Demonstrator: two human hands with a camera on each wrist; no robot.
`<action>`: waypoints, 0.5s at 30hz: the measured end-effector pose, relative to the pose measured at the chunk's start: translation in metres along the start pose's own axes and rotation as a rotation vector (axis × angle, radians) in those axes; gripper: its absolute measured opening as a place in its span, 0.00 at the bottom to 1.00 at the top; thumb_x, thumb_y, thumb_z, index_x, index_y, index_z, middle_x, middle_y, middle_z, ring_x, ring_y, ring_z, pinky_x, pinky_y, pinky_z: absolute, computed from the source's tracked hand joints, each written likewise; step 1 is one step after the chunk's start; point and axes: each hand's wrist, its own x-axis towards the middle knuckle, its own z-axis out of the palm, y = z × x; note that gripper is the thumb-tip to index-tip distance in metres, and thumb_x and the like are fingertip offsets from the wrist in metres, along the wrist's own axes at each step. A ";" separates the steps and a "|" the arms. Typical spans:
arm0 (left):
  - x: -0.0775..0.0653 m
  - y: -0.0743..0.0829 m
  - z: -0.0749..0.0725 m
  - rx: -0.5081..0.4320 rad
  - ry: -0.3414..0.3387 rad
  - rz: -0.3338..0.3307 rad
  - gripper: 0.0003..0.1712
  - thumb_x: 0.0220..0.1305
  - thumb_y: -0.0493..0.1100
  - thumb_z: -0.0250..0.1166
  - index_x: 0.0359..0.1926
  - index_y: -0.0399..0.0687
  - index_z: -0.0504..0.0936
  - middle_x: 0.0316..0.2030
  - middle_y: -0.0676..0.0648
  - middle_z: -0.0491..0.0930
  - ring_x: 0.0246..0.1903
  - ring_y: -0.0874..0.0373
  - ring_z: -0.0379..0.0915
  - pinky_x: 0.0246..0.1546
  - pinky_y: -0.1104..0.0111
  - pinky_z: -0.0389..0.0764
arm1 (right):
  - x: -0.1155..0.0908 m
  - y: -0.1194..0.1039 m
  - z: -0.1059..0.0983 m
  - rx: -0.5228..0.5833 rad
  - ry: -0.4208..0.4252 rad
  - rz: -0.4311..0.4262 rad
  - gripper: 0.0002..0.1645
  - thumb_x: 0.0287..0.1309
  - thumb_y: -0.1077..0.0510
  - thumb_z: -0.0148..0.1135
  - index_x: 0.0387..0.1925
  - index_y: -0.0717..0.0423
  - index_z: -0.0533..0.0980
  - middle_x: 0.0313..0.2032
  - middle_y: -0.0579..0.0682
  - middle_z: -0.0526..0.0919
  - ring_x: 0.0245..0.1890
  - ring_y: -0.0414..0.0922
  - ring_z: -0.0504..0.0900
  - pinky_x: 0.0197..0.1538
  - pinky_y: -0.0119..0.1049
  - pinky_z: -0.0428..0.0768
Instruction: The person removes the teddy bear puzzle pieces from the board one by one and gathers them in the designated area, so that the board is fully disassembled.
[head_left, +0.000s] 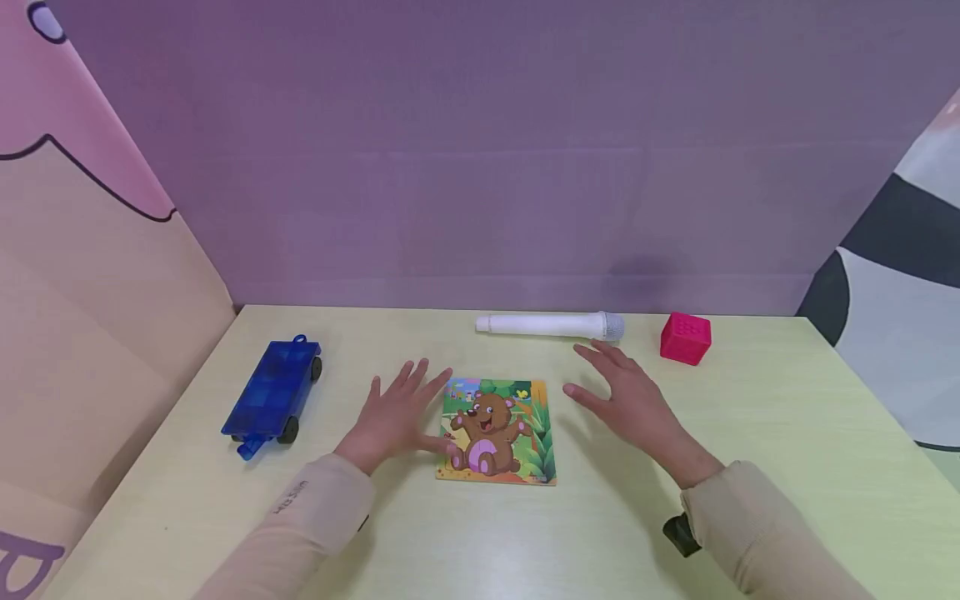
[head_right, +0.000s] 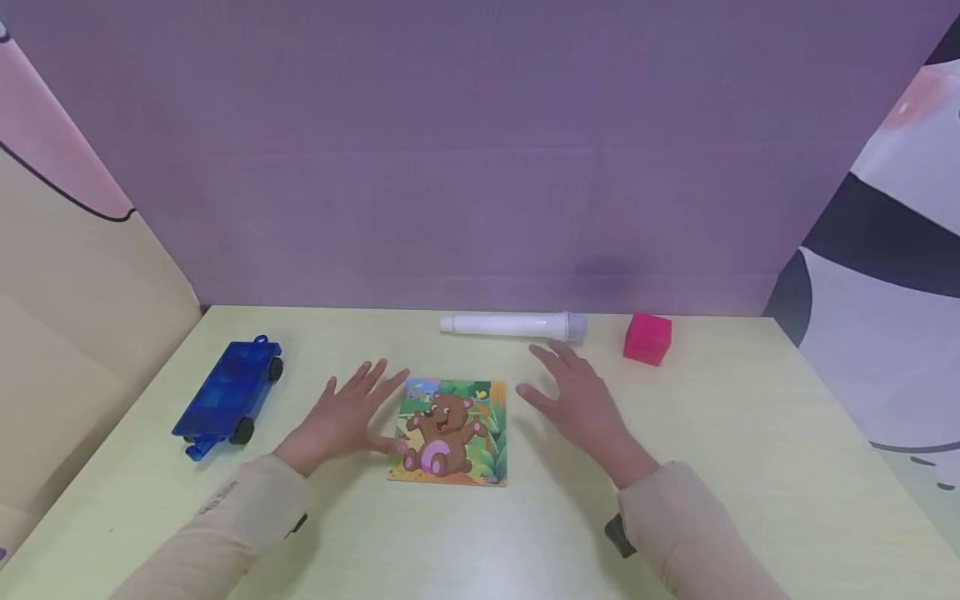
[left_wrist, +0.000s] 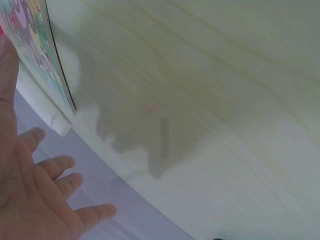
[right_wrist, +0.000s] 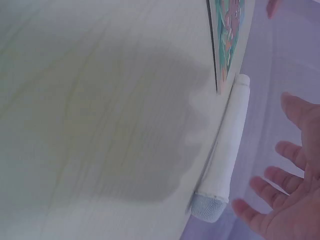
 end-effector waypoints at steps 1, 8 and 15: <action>0.002 0.000 0.001 -0.008 -0.010 0.000 0.63 0.49 0.65 0.77 0.80 0.55 0.56 0.79 0.38 0.48 0.78 0.40 0.39 0.71 0.33 0.43 | 0.002 -0.001 0.002 0.014 -0.007 0.001 0.41 0.67 0.45 0.64 0.74 0.59 0.65 0.72 0.67 0.62 0.71 0.68 0.60 0.65 0.70 0.64; 0.009 0.006 0.007 -0.032 -0.088 -0.030 0.66 0.45 0.65 0.80 0.80 0.54 0.57 0.78 0.38 0.52 0.78 0.41 0.44 0.72 0.36 0.47 | 0.011 -0.008 0.013 0.078 -0.034 -0.025 0.36 0.63 0.50 0.70 0.68 0.58 0.72 0.64 0.64 0.74 0.62 0.65 0.74 0.61 0.64 0.72; 0.009 0.013 0.005 -0.054 -0.118 -0.048 0.66 0.43 0.63 0.82 0.79 0.55 0.58 0.77 0.38 0.56 0.77 0.41 0.48 0.72 0.36 0.48 | 0.019 -0.011 0.025 0.108 -0.100 -0.035 0.31 0.60 0.54 0.73 0.63 0.59 0.77 0.56 0.61 0.79 0.53 0.61 0.80 0.52 0.56 0.79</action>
